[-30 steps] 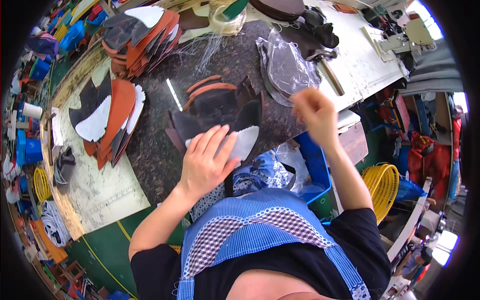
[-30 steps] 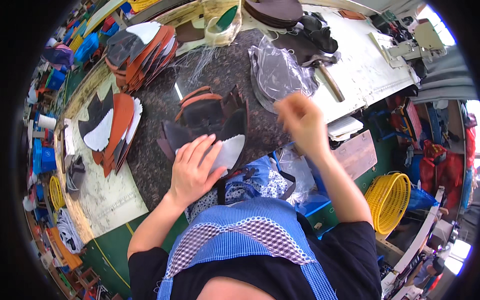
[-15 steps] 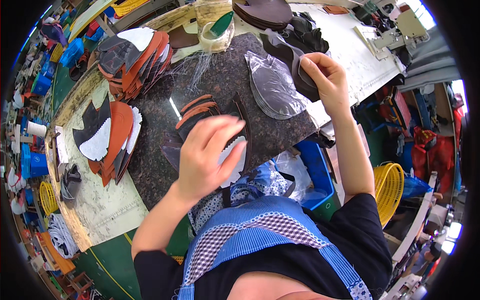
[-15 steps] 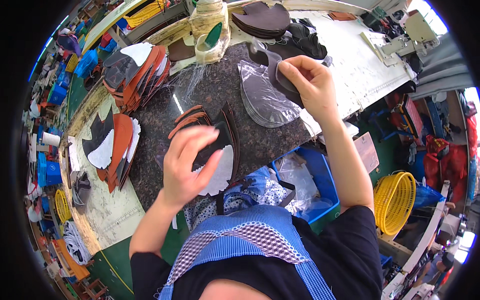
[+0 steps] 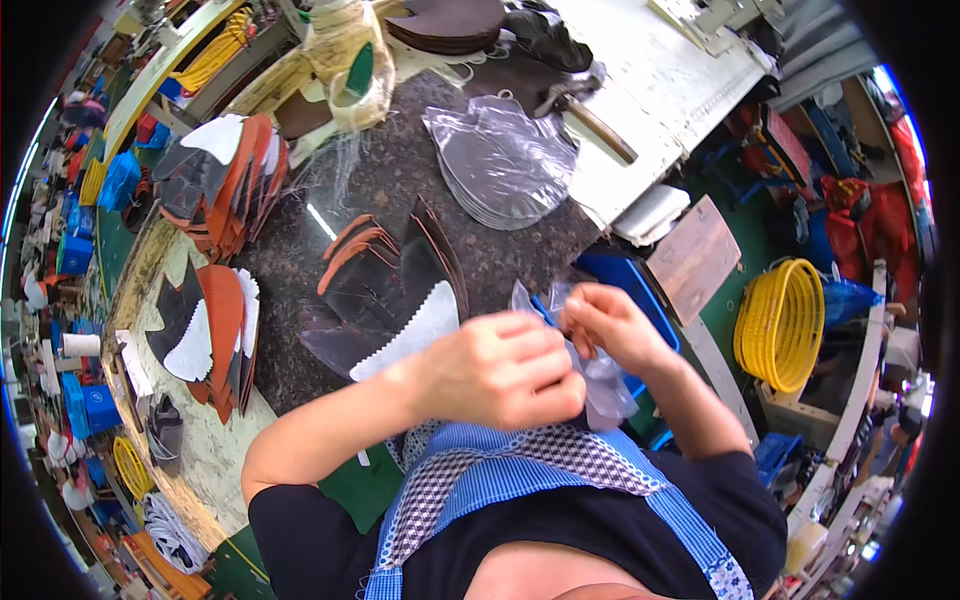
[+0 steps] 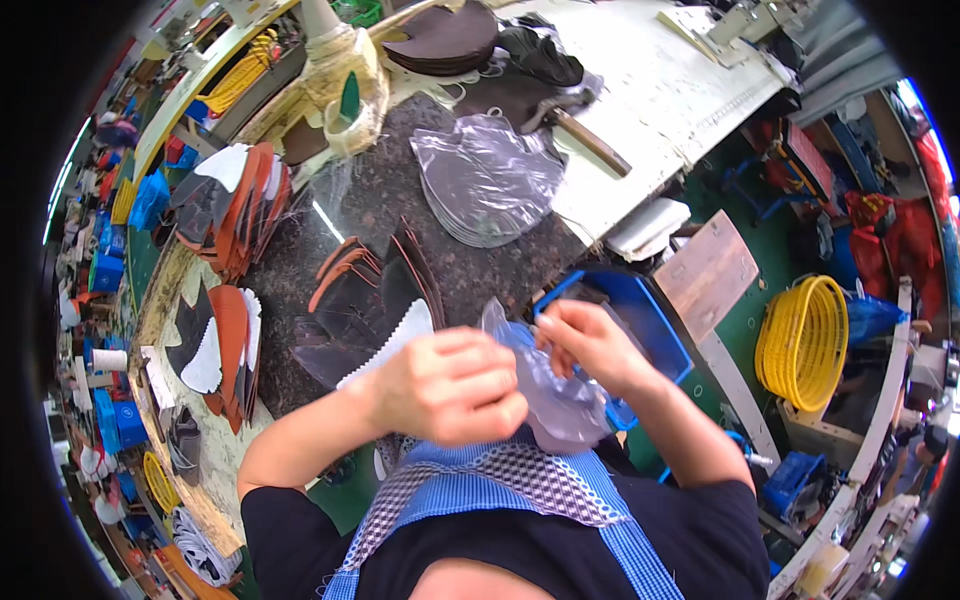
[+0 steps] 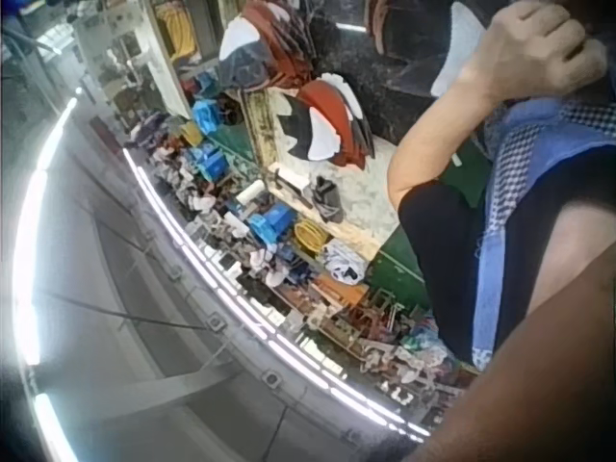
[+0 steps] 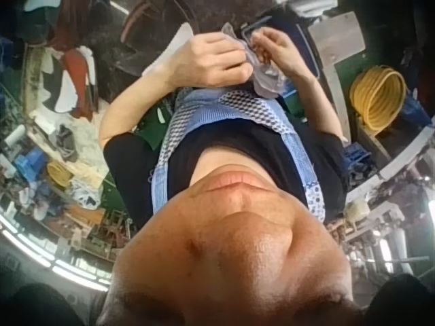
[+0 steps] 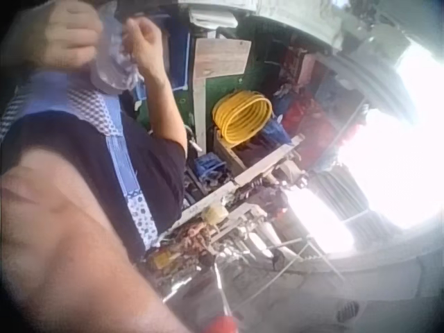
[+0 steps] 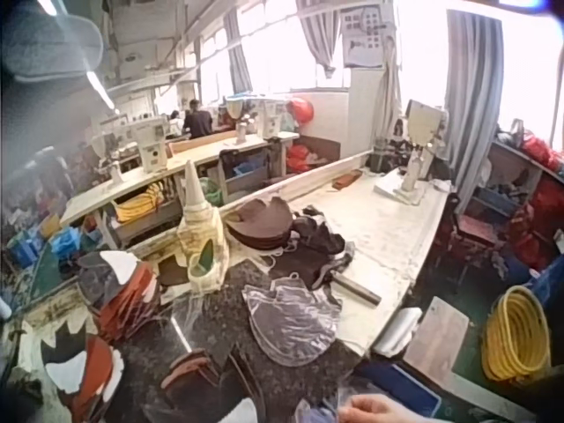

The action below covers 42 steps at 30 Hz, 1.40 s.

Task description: The person is assembling leather components at a workshop table.

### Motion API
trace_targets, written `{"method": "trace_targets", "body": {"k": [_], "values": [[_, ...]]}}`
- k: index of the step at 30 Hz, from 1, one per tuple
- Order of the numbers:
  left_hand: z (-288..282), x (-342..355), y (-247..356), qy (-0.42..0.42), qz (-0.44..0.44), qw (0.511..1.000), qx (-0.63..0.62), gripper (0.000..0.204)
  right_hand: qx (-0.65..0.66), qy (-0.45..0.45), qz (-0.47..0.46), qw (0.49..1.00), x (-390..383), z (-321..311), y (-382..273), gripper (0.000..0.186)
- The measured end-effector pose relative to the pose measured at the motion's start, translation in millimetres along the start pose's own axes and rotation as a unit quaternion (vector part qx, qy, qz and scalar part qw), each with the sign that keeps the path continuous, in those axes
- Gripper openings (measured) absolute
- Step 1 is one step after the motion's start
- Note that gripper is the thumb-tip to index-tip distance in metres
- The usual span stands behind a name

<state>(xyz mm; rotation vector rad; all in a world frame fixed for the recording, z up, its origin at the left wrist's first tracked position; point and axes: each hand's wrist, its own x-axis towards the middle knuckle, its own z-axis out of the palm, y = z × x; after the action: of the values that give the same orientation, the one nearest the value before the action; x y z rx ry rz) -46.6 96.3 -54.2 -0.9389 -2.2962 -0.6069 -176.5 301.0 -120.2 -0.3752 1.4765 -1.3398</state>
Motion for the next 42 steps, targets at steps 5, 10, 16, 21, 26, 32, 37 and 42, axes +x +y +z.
{"method": "trace_targets", "body": {"k": [5, 10, 16, 21, 26, 32, 37, 42], "values": [[-10, 0, 11, 0.003, -0.032, 0.997, 0.071, 0.013, 0.034, -0.014, -0.131, 0.991, -12, -16, -20, 0.039], [-10, 4, -6, 0.056, 0.107, 0.988, 0.097, 0.014, 0.100, -0.110, -0.073, 0.986, -17, 23, -28, 0.038], [-19, -19, 28, 0.068, 0.059, 0.994, 0.067, 0.013, 0.111, -0.161, -0.083, 0.977, -14, 42, 0, 0.033], [-27, -28, 36, 0.054, 0.035, 0.997, 0.052, 0.013, 0.010, -0.103, -0.009, 0.995, -24, 32, 21, 0.036], [-29, -26, 44, 0.051, -0.024, 0.998, -0.041, 0.015, 0.047, -0.138, -0.011, 0.989, -27, 23, 41, 0.040], [-34, -25, 43, -0.003, -0.074, 0.996, -0.042, 0.015, -0.005, -0.178, 0.000, 0.984, -27, -1, 77, 0.044], [-33, -14, 50, 0.105, -0.136, 0.980, -0.105, 0.018, 0.213, -0.079, -0.025, 0.973, -28, 24, 59, 0.054], [-52, -9, 37, -0.023, -0.066, 0.998, 0.012, 0.023, 0.219, -0.038, -0.044, 0.974, -23, 8, 64, 0.047]]}}
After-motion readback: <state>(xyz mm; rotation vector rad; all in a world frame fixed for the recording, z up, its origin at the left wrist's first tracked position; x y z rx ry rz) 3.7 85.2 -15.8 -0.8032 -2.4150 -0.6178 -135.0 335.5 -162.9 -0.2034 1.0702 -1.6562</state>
